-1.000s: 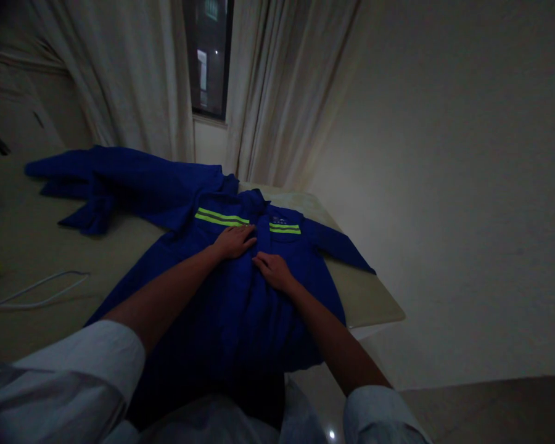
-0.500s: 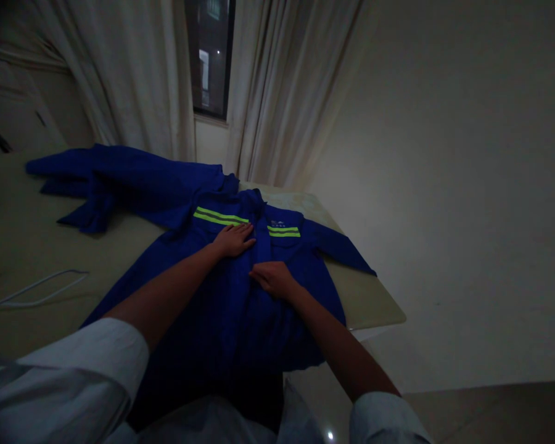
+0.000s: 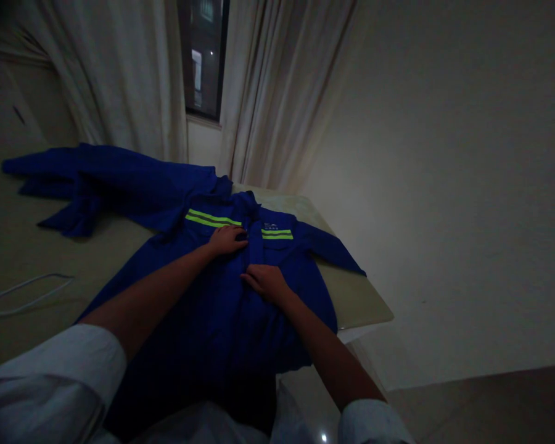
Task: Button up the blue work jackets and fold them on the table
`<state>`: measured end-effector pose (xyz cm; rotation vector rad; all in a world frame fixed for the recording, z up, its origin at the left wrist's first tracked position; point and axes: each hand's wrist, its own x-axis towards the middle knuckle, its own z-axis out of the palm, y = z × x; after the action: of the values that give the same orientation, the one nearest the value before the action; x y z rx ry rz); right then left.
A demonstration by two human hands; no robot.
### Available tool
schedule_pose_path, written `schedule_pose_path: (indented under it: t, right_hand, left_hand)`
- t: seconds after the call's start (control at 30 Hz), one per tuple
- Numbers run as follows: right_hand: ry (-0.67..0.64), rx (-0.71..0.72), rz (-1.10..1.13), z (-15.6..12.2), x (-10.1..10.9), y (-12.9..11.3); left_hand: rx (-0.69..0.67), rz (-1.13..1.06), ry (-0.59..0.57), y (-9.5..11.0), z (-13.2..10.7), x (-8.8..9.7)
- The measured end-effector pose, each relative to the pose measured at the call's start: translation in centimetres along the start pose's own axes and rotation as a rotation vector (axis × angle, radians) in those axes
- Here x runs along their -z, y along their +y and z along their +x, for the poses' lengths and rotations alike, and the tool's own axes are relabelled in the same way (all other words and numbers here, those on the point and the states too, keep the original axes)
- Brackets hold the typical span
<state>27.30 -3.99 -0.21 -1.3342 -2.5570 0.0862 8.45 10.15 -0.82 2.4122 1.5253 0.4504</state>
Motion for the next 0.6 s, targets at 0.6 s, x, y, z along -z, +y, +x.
schedule_pose_path:
  t: [0.6]
  right_hand:
    - [-0.244, 0.074, -0.265, 2.3, 2.9, -1.4]
  left_hand:
    - [0.329, -0.063, 0.036, 4.2, 5.7, -0.1]
